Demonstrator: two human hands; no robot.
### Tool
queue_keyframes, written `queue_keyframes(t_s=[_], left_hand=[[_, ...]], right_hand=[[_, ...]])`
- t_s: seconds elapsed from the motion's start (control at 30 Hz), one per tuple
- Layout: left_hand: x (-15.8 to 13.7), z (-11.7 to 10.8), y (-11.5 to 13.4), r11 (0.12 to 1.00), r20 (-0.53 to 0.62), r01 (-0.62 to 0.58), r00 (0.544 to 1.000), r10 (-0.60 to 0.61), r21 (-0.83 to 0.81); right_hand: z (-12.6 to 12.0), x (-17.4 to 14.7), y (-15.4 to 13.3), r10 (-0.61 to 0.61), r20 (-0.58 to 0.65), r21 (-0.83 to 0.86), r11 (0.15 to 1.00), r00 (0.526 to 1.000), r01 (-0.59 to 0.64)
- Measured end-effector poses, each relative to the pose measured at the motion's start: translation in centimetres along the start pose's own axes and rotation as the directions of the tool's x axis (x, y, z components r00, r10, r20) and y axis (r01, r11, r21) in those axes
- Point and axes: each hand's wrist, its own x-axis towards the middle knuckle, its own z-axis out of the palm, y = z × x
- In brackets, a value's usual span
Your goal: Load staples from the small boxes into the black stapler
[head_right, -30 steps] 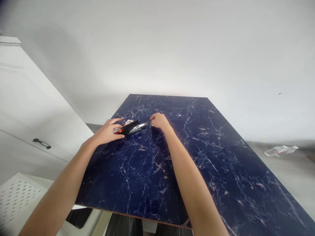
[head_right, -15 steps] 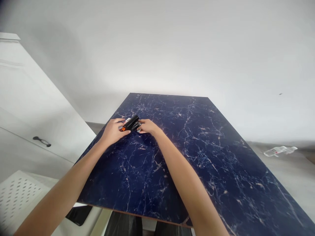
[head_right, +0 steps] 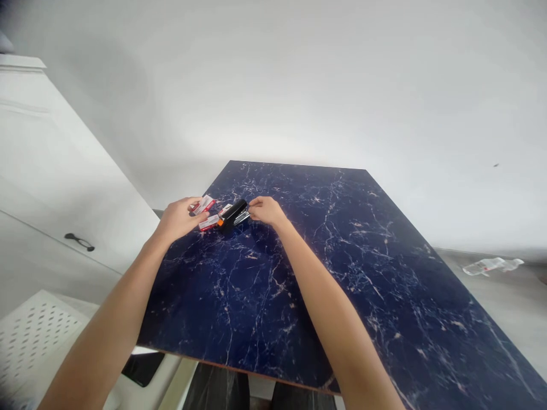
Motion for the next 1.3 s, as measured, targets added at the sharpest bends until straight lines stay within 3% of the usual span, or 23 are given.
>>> queue_keyframes(t_s=[0.13,0.27,0.47,0.53,0.63,0.7,0.73,0.93,1.03,1.1,1.3], left_hand=[[-0.5,0.9,2.4,0.978,-0.099,-0.124,0.989,0.109,-0.165],[-1.4,2.1,4.9,0.902,-0.119,-0.257,0.966,0.229,-0.346],[-1.8,2.3,5.6,0.797,-0.091,-0.204,0.978,0.186,-0.569],[-1.8,2.3,5.2,0.688,-0.016,-0.132,0.985,0.173,-0.713],[-1.6,2.7,4.5,0.390,0.113,0.044,0.981,0.156,-0.920],[-1.5,3.2,4.3,0.260,0.157,0.120,0.979,0.129,-0.958],[-1.4,3.5,4.4,0.250,0.162,0.132,0.981,0.104,-0.959],[-1.2,4.8,4.7,0.376,0.068,0.099,0.993,-0.096,-0.921],[-1.0,4.8,4.5,0.350,0.082,0.123,0.988,-0.128,-0.929],[-0.9,4.7,4.3,0.320,0.098,0.142,0.984,-0.150,-0.937],[-0.9,4.5,4.6,0.266,0.139,0.180,0.976,-0.165,-0.947]], right_hand=[[0.1,-1.5,-0.8,-0.133,-0.075,0.080,0.987,0.988,0.139],[0.8,-3.8,-1.7,-0.198,-0.006,0.068,0.978,0.980,0.198],[1.3,-5.1,-2.4,-0.197,0.082,0.172,0.968,0.977,0.181],[1.2,-4.9,-2.2,-0.183,0.136,0.203,0.967,0.974,0.153],[1.0,-4.7,-2.0,-0.187,0.186,0.353,0.929,0.964,0.112],[0.8,-4.5,-1.9,-0.198,0.206,0.414,0.905,0.958,0.098],[0.8,-4.5,-1.9,-0.199,0.211,0.420,0.902,0.957,0.095],[-0.5,-3.7,-1.7,-0.171,0.209,0.321,0.942,0.963,0.098],[-2.0,-3.4,-2.1,-0.173,-0.005,0.277,0.946,0.985,0.168],[-2.9,-3.5,-2.6,-0.216,-0.128,0.243,0.939,0.968,0.242],[-2.5,-4.5,-3.9,-0.338,-0.132,0.210,0.909,0.932,0.359]])
